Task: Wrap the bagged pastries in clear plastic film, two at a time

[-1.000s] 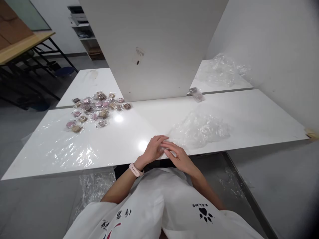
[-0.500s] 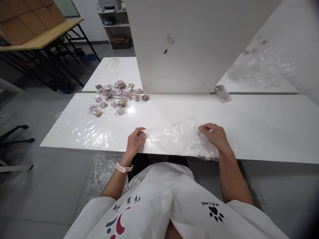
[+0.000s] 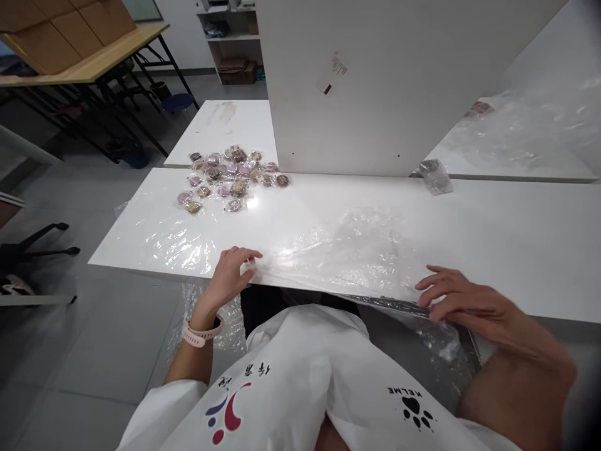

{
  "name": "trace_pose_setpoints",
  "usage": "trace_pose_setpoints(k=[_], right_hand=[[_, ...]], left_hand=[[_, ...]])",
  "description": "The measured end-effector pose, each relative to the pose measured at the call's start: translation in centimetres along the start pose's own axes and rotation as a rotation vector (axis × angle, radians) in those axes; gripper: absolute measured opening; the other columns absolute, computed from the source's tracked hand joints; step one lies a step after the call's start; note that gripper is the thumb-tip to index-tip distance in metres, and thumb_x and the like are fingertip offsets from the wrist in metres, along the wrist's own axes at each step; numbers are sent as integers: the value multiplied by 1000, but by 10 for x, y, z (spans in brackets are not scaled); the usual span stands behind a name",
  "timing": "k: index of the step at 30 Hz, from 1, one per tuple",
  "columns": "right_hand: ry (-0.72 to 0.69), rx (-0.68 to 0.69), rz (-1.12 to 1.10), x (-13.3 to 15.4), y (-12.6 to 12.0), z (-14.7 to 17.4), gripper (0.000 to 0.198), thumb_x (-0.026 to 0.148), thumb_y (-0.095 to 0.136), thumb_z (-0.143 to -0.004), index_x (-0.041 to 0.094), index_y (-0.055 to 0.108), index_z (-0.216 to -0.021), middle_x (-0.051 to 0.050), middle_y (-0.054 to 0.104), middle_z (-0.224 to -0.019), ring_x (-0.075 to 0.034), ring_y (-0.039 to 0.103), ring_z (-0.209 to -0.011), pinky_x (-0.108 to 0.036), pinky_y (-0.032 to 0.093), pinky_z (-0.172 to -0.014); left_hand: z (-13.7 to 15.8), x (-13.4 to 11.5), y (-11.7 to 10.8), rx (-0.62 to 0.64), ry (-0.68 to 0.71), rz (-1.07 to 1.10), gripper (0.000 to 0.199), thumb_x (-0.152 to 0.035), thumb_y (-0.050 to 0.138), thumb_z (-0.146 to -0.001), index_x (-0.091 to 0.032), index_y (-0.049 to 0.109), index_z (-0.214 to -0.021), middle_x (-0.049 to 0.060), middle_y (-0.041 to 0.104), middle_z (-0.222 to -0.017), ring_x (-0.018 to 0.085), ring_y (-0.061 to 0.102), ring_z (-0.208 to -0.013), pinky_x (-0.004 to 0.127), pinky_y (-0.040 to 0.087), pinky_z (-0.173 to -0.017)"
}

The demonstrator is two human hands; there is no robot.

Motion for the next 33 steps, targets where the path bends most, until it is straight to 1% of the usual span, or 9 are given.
trace_pose_setpoints(k=[3, 7, 10, 13, 16, 21, 26, 29, 33], right_hand=[[160, 82, 65, -28, 21, 10, 36, 55, 53, -91, 37, 75, -70, -5, 76, -97, -28, 68, -107, -56, 34, -116], [203, 75, 119, -44, 29, 6, 47, 61, 45, -94, 33, 73, -69, -5, 75, -106, -29, 65, -115, -59, 34, -115], [181, 74, 113, -42, 29, -5, 46, 57, 44, -95, 31, 72, -69, -5, 75, -105, -27, 65, -113, -57, 32, -117], [171, 103, 115, -38, 34, -16, 42, 50, 45, -96, 29, 69, -69, -3, 74, -103, -25, 66, -109, -56, 28, -118], [235, 115, 151, -42, 36, -17, 39, 45, 46, -93, 27, 68, -66, -4, 74, -95, -25, 68, -98, -52, 40, -109], [452, 133, 202, -69, 21, 10, 29, 35, 46, -84, 26, 71, -72, -8, 74, -97, -25, 69, -83, -37, 54, -70], [469, -180, 489, -62, -27, 13, 35, 31, 44, -85, 34, 71, -107, -7, 73, -114, -30, 70, -91, -42, 53, -66], [317, -231, 556, -31, -22, -37, 35, 37, 40, -94, 33, 66, -117, -5, 72, -118, -28, 69, -102, -43, 55, -79], [29, -114, 559, -14, 45, -138, 48, 47, 33, -101, 27, 57, -137, -5, 55, -147, -28, 44, -140, -50, 38, -113]], left_hand=[[10, 0, -8, 209, 6, 43, 36, -45, 71, -79, -36, 68, -114, 6, 72, -106, 28, 64, -100, 41, 52, -82], [-9, -23, -18, 87, -28, 140, 44, -53, 62, -88, -35, 61, -128, 6, 66, -126, 25, 61, -114, 37, 52, -86], [-39, -51, 24, 170, -59, 146, 47, -55, 56, -92, -30, 57, -132, 7, 67, -124, 24, 64, -108, 34, 52, -80], [-66, -65, 83, 308, -90, 22, 54, -48, 70, -84, -23, 57, -130, 7, 71, -104, 24, 65, -91, 32, 48, -69], [-80, -50, 109, 340, -179, -16, 22, -31, 60, -91, -20, 64, -110, 3, 68, -77, 19, 61, -70, 29, 40, -59], [-69, 18, 59, 99, -456, 134, 26, -40, 57, -90, -21, 62, -108, 1, 66, -76, 16, 61, -64, 26, 41, -56], [-56, 57, 0, -84, -570, 131, 36, -42, 58, -87, -20, 62, -115, 4, 69, -87, 18, 65, -70, 29, 49, -63], [-75, 48, -15, -230, -424, 26, 30, -36, 55, -88, -20, 65, -111, 7, 70, -100, 23, 66, -91, 35, 52, -78], [-135, 29, 7, -245, -222, -169, 39, -34, 56, -91, -22, 61, -128, 11, 50, -146, 33, 38, -141, 52, 35, -112]])
Point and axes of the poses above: each hand's wrist, its own z-axis away from the middle knuckle, its own y-axis out of the palm, x = y × z, the point moved 6 cm from there along -z, towards the middle knuckle
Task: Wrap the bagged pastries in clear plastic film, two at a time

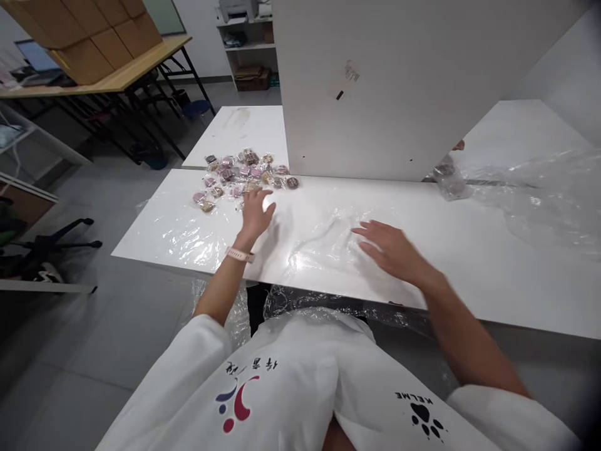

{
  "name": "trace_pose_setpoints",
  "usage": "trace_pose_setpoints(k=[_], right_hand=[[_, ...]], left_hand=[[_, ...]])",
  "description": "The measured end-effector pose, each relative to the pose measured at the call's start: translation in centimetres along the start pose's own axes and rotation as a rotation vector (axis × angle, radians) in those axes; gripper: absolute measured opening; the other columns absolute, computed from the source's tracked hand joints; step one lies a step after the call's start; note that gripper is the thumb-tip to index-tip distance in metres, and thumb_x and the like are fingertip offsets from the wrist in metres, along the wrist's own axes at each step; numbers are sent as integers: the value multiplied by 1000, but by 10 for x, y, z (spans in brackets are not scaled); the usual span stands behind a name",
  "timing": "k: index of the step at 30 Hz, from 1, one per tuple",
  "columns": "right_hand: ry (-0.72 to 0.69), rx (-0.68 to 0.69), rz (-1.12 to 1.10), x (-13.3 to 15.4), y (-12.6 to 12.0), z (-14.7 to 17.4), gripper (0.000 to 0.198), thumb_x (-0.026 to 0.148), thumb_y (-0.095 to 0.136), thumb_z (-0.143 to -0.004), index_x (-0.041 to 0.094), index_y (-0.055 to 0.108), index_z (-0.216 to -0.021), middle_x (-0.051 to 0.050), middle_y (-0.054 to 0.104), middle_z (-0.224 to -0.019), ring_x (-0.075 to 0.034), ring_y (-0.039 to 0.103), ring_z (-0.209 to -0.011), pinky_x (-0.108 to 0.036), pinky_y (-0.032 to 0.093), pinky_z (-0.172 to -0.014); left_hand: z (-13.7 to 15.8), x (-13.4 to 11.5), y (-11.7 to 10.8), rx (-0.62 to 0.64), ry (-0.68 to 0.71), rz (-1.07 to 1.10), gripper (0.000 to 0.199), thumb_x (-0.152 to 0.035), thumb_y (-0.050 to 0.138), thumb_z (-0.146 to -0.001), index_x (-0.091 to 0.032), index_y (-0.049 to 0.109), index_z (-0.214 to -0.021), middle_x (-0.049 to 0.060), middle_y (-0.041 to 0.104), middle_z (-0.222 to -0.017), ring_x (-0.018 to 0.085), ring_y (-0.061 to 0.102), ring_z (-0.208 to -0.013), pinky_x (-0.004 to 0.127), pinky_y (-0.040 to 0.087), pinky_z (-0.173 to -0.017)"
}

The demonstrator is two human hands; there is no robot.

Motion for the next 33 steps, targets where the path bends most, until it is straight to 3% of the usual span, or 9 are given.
trace_pose_setpoints(k=[4, 7, 11, 15, 18, 25, 27, 29, 33], right_hand=[[82, 31, 119, 0, 79, -54, 57, 54, 26, -102, 31, 43, -151, -5, 31, -163, -31, 23, -151, -59, 25, -118], [98, -28, 164, -11, 101, -60, 58, 55, 21, -103, 35, 39, -153, -2, 29, -164, -28, 21, -152, -57, 20, -120], [92, -46, 171, -16, 99, -58, 58, 57, 18, -103, 37, 40, -152, -1, 30, -163, -26, 21, -152, -54, 20, -120], [114, -30, 157, -20, 96, -69, 58, 57, 16, -102, 38, 40, -152, 0, 28, -164, -25, 20, -152, -54, 19, -120], [131, -28, 143, -26, 96, -83, 59, 57, 16, -102, 38, 40, -152, 0, 27, -164, -26, 20, -152, -56, 18, -120], [141, -64, 101, -32, 96, -101, 55, 51, 18, -103, 36, 45, -150, 0, 32, -163, -26, 22, -151, -54, 18, -121], [160, -104, 51, -34, 92, -104, 56, 44, 15, -104, 31, 46, -149, 0, 38, -160, -23, 27, -150, -50, 21, -120], [194, -156, -2, -38, 88, -106, 56, 38, 14, -104, 26, 46, -148, -2, 43, -156, -20, 32, -147, -45, 24, -119], [209, -178, -67, -49, 83, -114, 53, 34, 19, -104, 23, 55, -141, -3, 47, -154, -20, 36, -145, -42, 29, -117]], left_hand=[[-56, -11, 56, 137, -18, -194, 70, -48, 60, -88, -28, 38, -152, 10, 11, -167, 42, -4, -153, 67, 11, -117], [-85, -8, 83, 201, -41, -261, 77, -56, 56, -88, -30, 29, -156, 11, 4, -168, 45, -12, -152, 73, 8, -114], [-91, -8, 101, 262, -6, -261, 64, -57, 48, -92, -32, 40, -150, 11, 16, -166, 47, 4, -150, 73, 14, -112], [-73, -21, 103, 173, 136, -251, 45, -47, 49, -94, -26, 56, -133, 14, 48, -143, 37, 39, -132, 55, 34, -107], [-64, -24, 103, 148, 190, -261, 37, -42, 51, -95, -22, 59, -125, 15, 57, -125, 33, 47, -118, 44, 44, -94], [-84, -17, 69, 49, -4, 51, 18, -28, 55, -95, -19, 59, -111, 12, 59, -107, 22, 59, -93, 35, 48, -77], [-72, -37, 44, -98, 76, 204, 18, -28, 57, -95, -20, 58, -111, 11, 60, -107, 20, 60, -93, 34, 49, -79], [-37, -74, 27, -147, 322, 343, 22, -29, 58, -95, -22, 55, -116, 8, 61, -110, 18, 60, -95, 32, 50, -80], [76, -144, 48, 172, 791, 397, 27, -36, 52, -99, -26, 55, -124, 6, 62, -106, 15, 60, -87, 28, 51, -72]])
Point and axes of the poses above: each hand's wrist, its own z-axis away from the middle knuckle, its own y-axis out of the palm, x = y × z, the point moved 6 cm from there along -z, towards the middle knuckle
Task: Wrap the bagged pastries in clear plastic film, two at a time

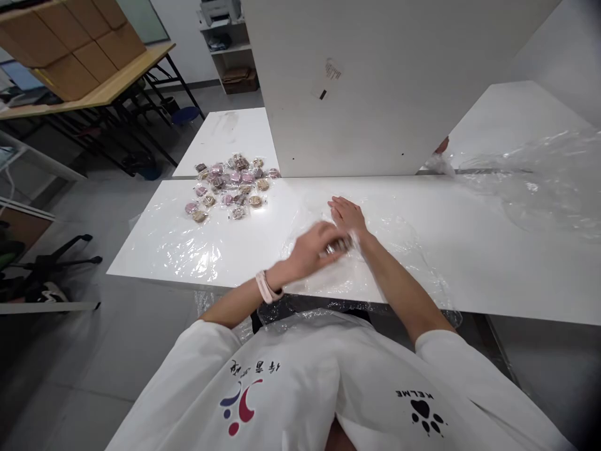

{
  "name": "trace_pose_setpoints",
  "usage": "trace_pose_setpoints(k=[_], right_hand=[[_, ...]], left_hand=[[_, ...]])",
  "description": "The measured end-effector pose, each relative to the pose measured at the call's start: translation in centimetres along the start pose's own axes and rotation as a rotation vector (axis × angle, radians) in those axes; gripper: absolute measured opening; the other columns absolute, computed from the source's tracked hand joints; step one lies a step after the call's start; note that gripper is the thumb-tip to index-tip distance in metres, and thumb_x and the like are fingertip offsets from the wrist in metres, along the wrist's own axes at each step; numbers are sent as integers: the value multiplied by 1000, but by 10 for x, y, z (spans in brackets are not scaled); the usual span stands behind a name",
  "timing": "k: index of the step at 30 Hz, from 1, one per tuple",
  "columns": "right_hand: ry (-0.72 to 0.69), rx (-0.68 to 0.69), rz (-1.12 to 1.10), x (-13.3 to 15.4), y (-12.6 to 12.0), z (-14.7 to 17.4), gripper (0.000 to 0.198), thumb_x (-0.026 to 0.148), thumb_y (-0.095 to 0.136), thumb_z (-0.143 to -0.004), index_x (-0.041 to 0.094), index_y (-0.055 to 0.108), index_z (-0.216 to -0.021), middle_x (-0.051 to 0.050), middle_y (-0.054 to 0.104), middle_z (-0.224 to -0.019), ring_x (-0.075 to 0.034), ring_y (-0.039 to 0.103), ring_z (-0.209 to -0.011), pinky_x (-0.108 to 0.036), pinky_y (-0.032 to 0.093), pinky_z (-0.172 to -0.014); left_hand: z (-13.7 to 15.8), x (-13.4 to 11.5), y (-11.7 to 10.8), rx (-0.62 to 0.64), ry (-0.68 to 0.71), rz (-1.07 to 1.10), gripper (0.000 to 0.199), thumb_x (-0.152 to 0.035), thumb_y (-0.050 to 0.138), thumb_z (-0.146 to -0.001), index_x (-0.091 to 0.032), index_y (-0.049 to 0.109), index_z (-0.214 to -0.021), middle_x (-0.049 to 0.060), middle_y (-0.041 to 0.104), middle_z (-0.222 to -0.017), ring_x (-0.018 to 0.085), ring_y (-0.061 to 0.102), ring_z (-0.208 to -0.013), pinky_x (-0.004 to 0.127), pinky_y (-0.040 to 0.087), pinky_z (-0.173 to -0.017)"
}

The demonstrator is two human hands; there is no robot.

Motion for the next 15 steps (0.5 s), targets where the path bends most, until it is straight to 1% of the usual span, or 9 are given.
trace_pose_setpoints(k=[1, 3, 5, 6, 8, 10, 11, 13, 15], right_hand=[[-7, 13, -18, -2, 0, -3, 52, 33, 20, -103, 23, 56, -139, -3, 48, -153, -20, 36, -145, -42, 29, -117], [-24, 36, -57, -5, 1, -9, 52, 33, 22, -103, 23, 58, -138, -2, 49, -152, -21, 37, -144, -45, 29, -117], [-35, 46, -88, -7, 0, -16, 51, 32, 24, -102, 23, 59, -138, -2, 49, -152, -22, 38, -144, -46, 29, -118], [-33, 55, -105, -6, -2, -19, 51, 33, 25, -102, 23, 59, -138, -3, 49, -152, -22, 37, -144, -47, 28, -118], [-5, 92, -160, -5, -10, -20, 50, 37, 28, -102, 22, 59, -139, -5, 48, -152, -24, 36, -145, -48, 28, -119], [26, 133, -249, 1, -26, -10, 52, 44, 31, -102, 22, 56, -141, -7, 48, -152, -24, 38, -144, -46, 33, -116], [23, 135, -290, 6, -37, 2, 53, 48, 32, -102, 22, 54, -143, -7, 48, -152, -24, 40, -143, -45, 36, -115], [-39, 89, -323, 19, -61, 40, 55, 55, 31, -102, 25, 52, -144, -5, 50, -150, -24, 43, -140, -44, 39, -113], [-157, 13, -255, 34, -77, 96, 55, 57, 32, -102, 28, 50, -145, -4, 53, -148, -25, 42, -140, -48, 36, -115]], left_hand=[[12, -17, 21, 79, 52, -28, 29, -39, 51, -99, -25, 57, -122, 7, 63, -106, 17, 60, -88, 29, 51, -72], [33, -32, 61, 241, 73, -129, 30, -40, 50, -99, -23, 59, -122, 10, 64, -110, 21, 61, -98, 35, 52, -80], [47, -30, 85, 349, 55, -222, 33, -37, 48, -100, -24, 57, -129, 13, 61, -126, 28, 56, -120, 45, 47, -97], [51, -26, 90, 378, 39, -247, 38, -37, 48, -100, -25, 52, -137, 15, 55, -138, 31, 48, -132, 51, 42, -105], [56, -23, 87, 397, -4, -252, 58, -46, 50, -98, -27, 35, -151, 17, 34, -159, 36, 25, -150, 60, 28, -115], [64, -28, 71, 396, -36, -229, 83, -61, 53, -92, -25, 18, -159, 19, 15, -166, 37, 8, -154, 65, 18, -119], [71, -34, 61, 398, -42, -225, 93, -66, 54, -88, -24, 12, -160, 19, 11, -166, 38, 4, -155, 65, 14, -120], [96, -45, 41, 416, -42, -253, 103, -68, 60, -84, -23, 7, -161, 19, 10, -166, 37, 2, -155, 66, 10, -121], [131, -51, 26, 430, -75, -345, 104, -57, 69, -83, -23, 9, -161, 19, 13, -166, 38, 3, -155, 68, 7, -120]])
Point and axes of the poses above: each hand's wrist, its own z-axis away from the middle knuckle, its own y-axis out of the palm, x = y × z, the point moved 6 cm from there along -z, towards the middle knuckle
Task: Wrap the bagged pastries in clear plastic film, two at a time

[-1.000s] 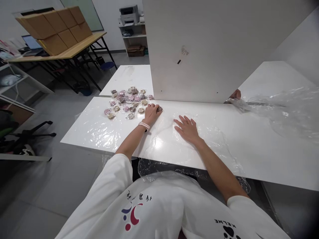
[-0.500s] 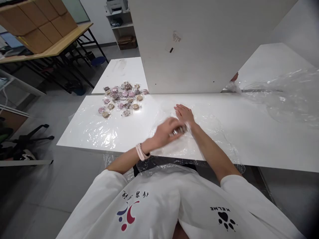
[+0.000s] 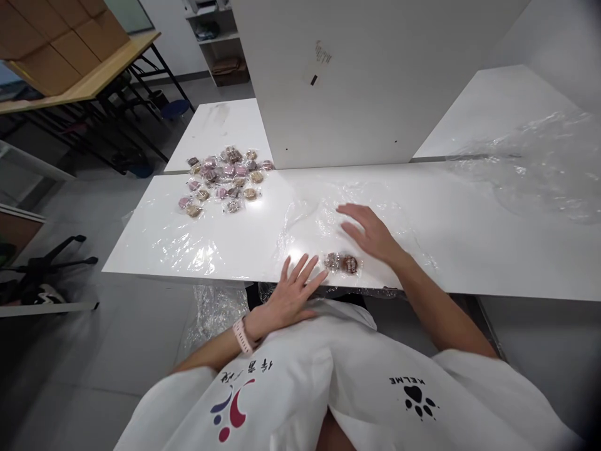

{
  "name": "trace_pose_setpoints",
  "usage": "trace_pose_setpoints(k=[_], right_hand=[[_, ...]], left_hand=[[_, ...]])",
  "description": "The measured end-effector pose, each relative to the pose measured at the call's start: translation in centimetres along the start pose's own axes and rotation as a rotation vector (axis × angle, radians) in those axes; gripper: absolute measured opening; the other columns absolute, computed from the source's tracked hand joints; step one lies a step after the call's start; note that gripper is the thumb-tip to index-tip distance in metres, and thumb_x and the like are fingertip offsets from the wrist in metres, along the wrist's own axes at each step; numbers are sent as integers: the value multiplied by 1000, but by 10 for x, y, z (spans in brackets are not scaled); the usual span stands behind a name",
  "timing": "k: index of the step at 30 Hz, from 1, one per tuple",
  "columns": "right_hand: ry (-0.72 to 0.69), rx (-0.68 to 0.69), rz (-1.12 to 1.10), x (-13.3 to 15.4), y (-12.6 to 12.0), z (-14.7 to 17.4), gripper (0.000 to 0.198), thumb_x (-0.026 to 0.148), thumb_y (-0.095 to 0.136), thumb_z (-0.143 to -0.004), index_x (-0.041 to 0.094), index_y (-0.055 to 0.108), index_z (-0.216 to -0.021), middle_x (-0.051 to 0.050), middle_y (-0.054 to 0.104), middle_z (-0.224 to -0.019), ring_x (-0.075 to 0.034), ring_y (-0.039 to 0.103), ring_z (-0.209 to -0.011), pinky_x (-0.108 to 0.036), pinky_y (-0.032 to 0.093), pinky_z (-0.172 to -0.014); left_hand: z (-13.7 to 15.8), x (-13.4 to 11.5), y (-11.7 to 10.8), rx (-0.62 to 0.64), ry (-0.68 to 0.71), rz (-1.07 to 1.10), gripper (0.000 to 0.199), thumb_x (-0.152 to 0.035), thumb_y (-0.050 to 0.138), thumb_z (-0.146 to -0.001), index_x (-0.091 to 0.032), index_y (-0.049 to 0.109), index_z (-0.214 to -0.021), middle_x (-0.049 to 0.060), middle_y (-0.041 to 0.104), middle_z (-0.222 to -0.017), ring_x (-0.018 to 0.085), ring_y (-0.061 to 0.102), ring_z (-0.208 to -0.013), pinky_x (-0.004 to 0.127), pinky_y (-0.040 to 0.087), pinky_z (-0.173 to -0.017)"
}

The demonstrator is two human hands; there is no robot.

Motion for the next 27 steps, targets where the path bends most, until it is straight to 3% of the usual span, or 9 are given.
trace_pose_setpoints(k=[4, 7, 10, 12, 14, 17, 20, 23, 27], right_hand=[[-85, -6, 279, 25, 23, 109, 67, 56, 50, -96, 33, 32, -156, -7, 43, -155, -30, 36, -145, -52, 29, -119], [-82, 55, 416, 23, 52, 146, 76, 44, 50, -98, 37, 9, -161, -7, 26, -164, -30, 29, -149, -55, 25, -120], [-72, 56, 437, 19, 60, 142, 79, 37, 46, -101, 34, -6, -161, -8, 17, -166, -28, 23, -151, -55, 23, -121], [-73, 70, 421, 18, 56, 130, 79, 37, 42, -101, 31, -10, -161, -8, 16, -166, -27, 21, -152, -54, 22, -121], [-78, 107, 399, 17, 51, 121, 78, 38, 39, -102, 30, -12, -160, -7, 18, -166, -26, 21, -152, -52, 23, -121], [-90, 153, 375, 14, 47, 115, 77, 40, 37, -102, 30, -12, -160, -6, 22, -165, -25, 25, -151, -50, 25, -120], [-103, 155, 369, 10, 47, 116, 77, 44, 38, -102, 30, -10, -161, -6, 23, -165, -26, 26, -151, -50, 24, -120], [-109, 140, 372, 9, 49, 117, 78, 47, 40, -101, 31, -7, -161, -6, 24, -165, -25, 26, -151, -49, 23, -121], [-104, 131, 373, 10, 48, 116, 79, 49, 40, -101, 31, -7, -161, -5, 25, -165, -25, 26, -151, -48, 23, -121]], left_hand=[[64, 19, 15, -45, -236, -149, 89, -21, 67, -85, -28, 18, -160, 17, 20, -165, 38, 10, -154, 69, 12, -120], [77, 31, 20, -182, -348, -188, 74, -12, 61, -86, -36, 37, -152, 11, 34, -161, 36, 22, -152, 66, 19, -119], [71, 34, 13, -341, -342, -175, 56, -13, 59, -87, -38, 54, -137, 6, 50, -151, 32, 34, -148, 63, 25, -119], [69, 33, 6, -391, -333, -161, 54, -12, 58, -87, -35, 55, -136, 6, 52, -150, 30, 35, -148, 62, 26, -120], [73, 33, 4, -358, -324, -157, 62, -9, 53, -86, -32, 49, -143, 8, 47, -153, 30, 31, -150, 63, 23, -121], [88, 35, 13, -211, -298, -164, 77, -1, 46, -82, -32, 39, -152, 8, 40, -158, 30, 20, -153, 65, 15, -122], [102, 47, 26, -156, -317, -174, 78, 0, 46, -83, -38, 40, -151, 6, 36, -159, 30, 18, -153, 65, 12, -123], [99, 57, 31, -253, -353, -183, 63, -8, 53, -88, -41, 51, -142, 5, 42, -157, 31, 26, -151, 62, 17, -122], [79, 53, 18, -417, -310, -109, 29, -30, 58, -93, -38, 69, -120, 5, 65, -135, 28, 46, -140, 55, 28, -119]])
Point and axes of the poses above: each hand's wrist, its own z-axis away from the middle knuckle, its own y-axis out of the palm, x = y × z, the point moved 6 cm from there along -z, towards the middle knuckle
